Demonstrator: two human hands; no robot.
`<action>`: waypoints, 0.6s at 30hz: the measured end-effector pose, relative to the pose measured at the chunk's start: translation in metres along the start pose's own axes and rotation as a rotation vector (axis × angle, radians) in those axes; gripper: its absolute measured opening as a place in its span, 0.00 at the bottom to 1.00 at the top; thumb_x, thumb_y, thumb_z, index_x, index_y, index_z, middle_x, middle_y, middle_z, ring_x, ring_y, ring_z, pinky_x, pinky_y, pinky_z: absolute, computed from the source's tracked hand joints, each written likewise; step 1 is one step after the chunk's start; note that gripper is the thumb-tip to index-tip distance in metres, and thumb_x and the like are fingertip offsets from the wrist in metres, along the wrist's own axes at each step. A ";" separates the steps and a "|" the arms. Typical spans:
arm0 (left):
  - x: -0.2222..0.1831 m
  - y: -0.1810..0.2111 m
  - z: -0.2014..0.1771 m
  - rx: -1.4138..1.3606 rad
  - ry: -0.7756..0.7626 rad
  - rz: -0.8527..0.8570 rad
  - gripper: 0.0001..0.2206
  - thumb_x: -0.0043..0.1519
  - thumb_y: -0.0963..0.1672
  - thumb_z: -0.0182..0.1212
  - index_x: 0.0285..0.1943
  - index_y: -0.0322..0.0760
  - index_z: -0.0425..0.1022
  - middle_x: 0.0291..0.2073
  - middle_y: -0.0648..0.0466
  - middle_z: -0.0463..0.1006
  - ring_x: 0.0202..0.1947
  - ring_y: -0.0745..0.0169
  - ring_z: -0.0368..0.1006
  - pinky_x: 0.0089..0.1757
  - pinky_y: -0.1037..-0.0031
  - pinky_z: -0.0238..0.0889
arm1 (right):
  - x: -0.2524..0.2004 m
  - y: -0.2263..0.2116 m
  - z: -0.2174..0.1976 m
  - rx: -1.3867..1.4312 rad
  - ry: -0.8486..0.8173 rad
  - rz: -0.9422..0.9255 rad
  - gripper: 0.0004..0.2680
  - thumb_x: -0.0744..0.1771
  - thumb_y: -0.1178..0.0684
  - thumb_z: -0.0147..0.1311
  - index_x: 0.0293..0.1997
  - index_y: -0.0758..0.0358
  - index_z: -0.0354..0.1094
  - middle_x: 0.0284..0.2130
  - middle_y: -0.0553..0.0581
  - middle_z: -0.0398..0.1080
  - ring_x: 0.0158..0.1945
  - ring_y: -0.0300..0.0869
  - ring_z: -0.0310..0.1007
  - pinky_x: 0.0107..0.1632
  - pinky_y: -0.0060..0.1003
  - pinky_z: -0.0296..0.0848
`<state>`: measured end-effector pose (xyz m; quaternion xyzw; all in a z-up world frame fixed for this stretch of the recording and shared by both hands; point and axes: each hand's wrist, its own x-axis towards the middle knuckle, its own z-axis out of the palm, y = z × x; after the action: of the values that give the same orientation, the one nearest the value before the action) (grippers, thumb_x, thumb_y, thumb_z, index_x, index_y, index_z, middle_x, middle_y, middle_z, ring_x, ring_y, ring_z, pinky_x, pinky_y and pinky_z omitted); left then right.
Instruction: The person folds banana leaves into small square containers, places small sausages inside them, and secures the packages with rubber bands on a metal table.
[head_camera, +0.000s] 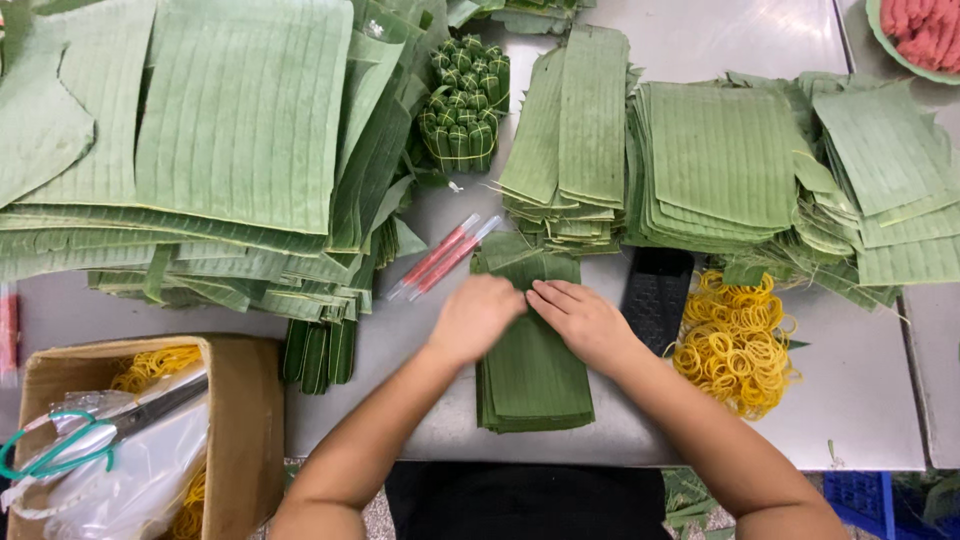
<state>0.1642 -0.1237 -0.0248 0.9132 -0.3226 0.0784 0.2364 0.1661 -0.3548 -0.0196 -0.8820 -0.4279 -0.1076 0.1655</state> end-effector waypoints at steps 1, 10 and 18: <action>-0.006 0.013 -0.004 0.051 -0.089 0.086 0.05 0.58 0.46 0.66 0.35 0.44 0.76 0.30 0.54 0.76 0.36 0.52 0.74 0.38 0.60 0.66 | 0.003 0.002 0.001 -0.010 -0.008 0.006 0.18 0.62 0.57 0.53 0.60 0.64 0.70 0.57 0.60 0.73 0.58 0.52 0.73 0.60 0.43 0.70; -0.056 0.072 -0.053 -0.152 -0.143 0.182 0.18 0.42 0.46 0.68 0.40 0.38 0.75 0.41 0.49 0.73 0.45 0.48 0.72 0.44 0.60 0.67 | -0.014 -0.014 -0.013 0.276 -0.060 0.088 0.14 0.64 0.55 0.60 0.55 0.64 0.71 0.49 0.61 0.75 0.53 0.53 0.75 0.59 0.44 0.71; -0.066 0.080 -0.032 0.091 0.034 0.194 0.22 0.51 0.46 0.65 0.55 0.33 0.73 0.48 0.45 0.74 0.51 0.48 0.73 0.48 0.66 0.70 | -0.044 -0.047 -0.030 0.344 -0.152 0.119 0.17 0.64 0.55 0.58 0.59 0.66 0.70 0.54 0.61 0.73 0.58 0.56 0.70 0.60 0.46 0.68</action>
<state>0.0626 -0.1263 0.0140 0.8860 -0.4015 0.1312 0.1915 0.1001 -0.3709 0.0032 -0.8702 -0.3981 0.0442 0.2868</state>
